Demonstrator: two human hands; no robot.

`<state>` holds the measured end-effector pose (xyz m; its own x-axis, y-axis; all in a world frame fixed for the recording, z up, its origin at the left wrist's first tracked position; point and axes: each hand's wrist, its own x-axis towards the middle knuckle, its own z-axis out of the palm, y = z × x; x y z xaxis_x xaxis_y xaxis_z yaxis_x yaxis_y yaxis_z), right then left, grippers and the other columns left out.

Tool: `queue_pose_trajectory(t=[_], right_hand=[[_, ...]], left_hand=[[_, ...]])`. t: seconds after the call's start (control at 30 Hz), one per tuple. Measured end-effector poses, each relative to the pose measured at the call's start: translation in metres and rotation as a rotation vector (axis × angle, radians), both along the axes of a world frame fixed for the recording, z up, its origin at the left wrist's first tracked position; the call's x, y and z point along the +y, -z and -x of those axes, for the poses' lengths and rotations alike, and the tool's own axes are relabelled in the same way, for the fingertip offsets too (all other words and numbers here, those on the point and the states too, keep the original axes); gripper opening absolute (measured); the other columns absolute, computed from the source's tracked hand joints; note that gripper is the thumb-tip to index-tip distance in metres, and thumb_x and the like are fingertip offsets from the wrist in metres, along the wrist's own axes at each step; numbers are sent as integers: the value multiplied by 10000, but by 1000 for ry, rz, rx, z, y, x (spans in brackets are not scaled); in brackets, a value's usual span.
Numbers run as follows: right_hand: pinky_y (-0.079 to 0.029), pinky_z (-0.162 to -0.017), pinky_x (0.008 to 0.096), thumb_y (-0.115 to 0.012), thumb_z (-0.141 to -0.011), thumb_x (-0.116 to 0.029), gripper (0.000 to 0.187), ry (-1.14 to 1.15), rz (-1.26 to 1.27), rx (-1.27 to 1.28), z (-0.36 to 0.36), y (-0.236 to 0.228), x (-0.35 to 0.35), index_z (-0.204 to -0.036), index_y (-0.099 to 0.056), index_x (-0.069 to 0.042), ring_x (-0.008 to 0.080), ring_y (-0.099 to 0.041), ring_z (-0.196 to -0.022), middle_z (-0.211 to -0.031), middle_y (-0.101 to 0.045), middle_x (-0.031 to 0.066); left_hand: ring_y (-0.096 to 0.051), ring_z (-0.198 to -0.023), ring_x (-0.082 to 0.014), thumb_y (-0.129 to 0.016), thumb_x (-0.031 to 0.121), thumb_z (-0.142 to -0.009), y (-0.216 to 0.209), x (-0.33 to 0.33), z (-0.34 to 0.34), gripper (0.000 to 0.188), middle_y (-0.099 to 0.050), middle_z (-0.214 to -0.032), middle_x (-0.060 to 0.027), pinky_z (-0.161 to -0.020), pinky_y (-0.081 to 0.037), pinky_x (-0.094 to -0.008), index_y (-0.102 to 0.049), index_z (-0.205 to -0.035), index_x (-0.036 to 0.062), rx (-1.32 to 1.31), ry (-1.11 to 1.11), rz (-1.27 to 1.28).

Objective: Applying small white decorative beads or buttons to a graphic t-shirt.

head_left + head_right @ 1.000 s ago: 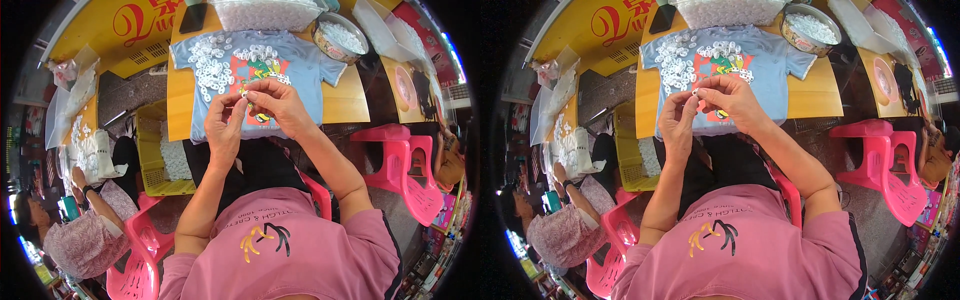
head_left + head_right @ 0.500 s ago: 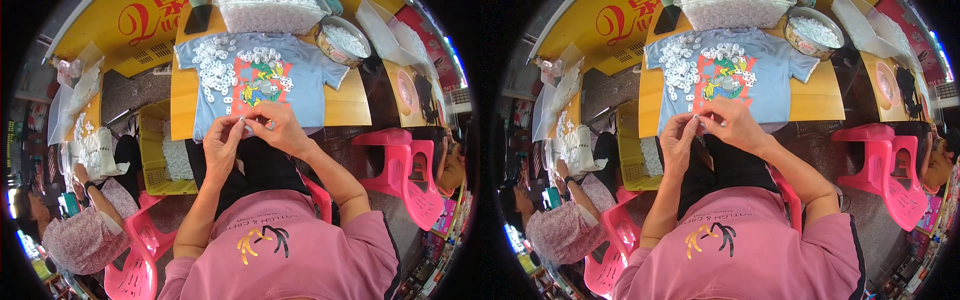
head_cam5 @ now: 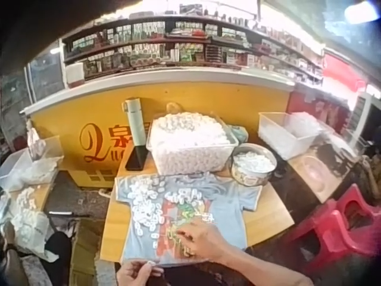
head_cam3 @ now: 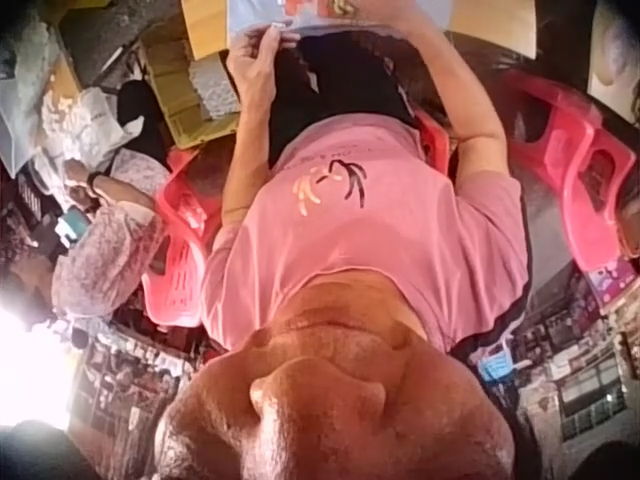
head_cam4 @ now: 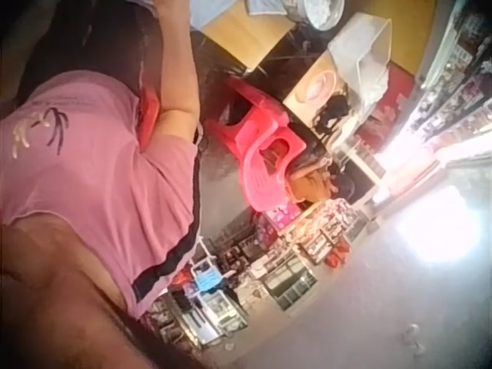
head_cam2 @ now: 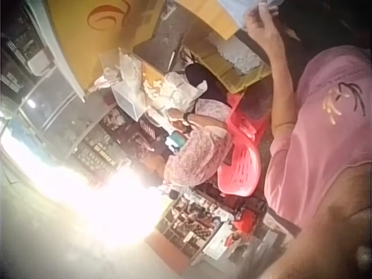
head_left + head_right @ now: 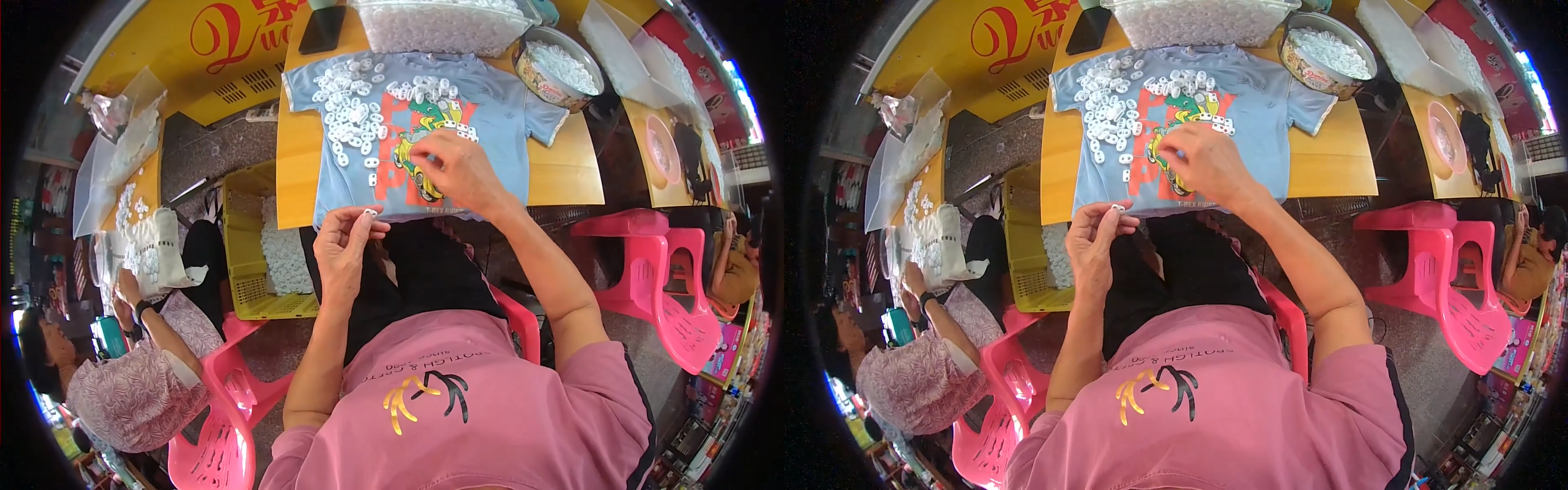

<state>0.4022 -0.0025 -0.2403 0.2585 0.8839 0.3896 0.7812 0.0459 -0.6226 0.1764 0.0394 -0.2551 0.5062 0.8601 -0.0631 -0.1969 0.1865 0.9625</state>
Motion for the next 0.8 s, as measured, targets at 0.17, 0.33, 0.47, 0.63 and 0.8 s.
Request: queue_pose_trajectory(t=[0.17, 0.33, 0.47, 0.63, 0.8], right_hand=[[-505, -614, 318, -671, -849, -109, 104, -70, -74, -97, 11, 0, 7, -922, -674, -34, 214, -636, -692, -868, -652, 80], [-474, -591, 286, -681, -844, -105, 127, 133, -23, 87, -24, -4, -10, -944, -679, -27, 173, -603, -648, -838, -650, 77], [-449, -573, 274, -686, -845, -86, 134, 218, -13, 70, -46, -3, -38, -955, -674, -10, 149, -571, -628, -827, -642, 81], [-449, -575, 273, -683, -841, -53, 119, 260, -53, 62, -51, 8, -68, -952, -673, -12, 157, -573, -640, -843, -637, 80], [-466, -574, 292, -672, -844, -45, 89, 287, -121, -32, -53, 19, -74, -930, -661, -25, 187, -595, -655, -850, -628, 85]], left_hand=[[-666, -786, -179, -578, 55, -945, 4, -1, 3, 89, -679, -978, -154, -714, -542, -275, -573, -1003, -12, 6, 40, 8], [-651, -803, -146, -594, 71, -947, 8, -1, 7, 116, -677, -970, -124, -741, -516, -252, -582, -1019, -19, 24, 66, 18], [-644, -817, -140, -594, 68, -946, 7, -2, -2, 115, -676, -978, -121, -749, -515, -250, -583, -1016, -22, 30, 92, 24], [-657, -791, -172, -607, 71, -933, 4, -5, -12, 112, -675, -956, -130, -742, -534, -280, -594, -998, -19, 48, 112, 38], [-654, -790, -167, -610, 73, -931, 1, -7, -21, 106, -670, -930, -114, -742, -529, -280, -593, -989, -13, 82, 110, 42]])
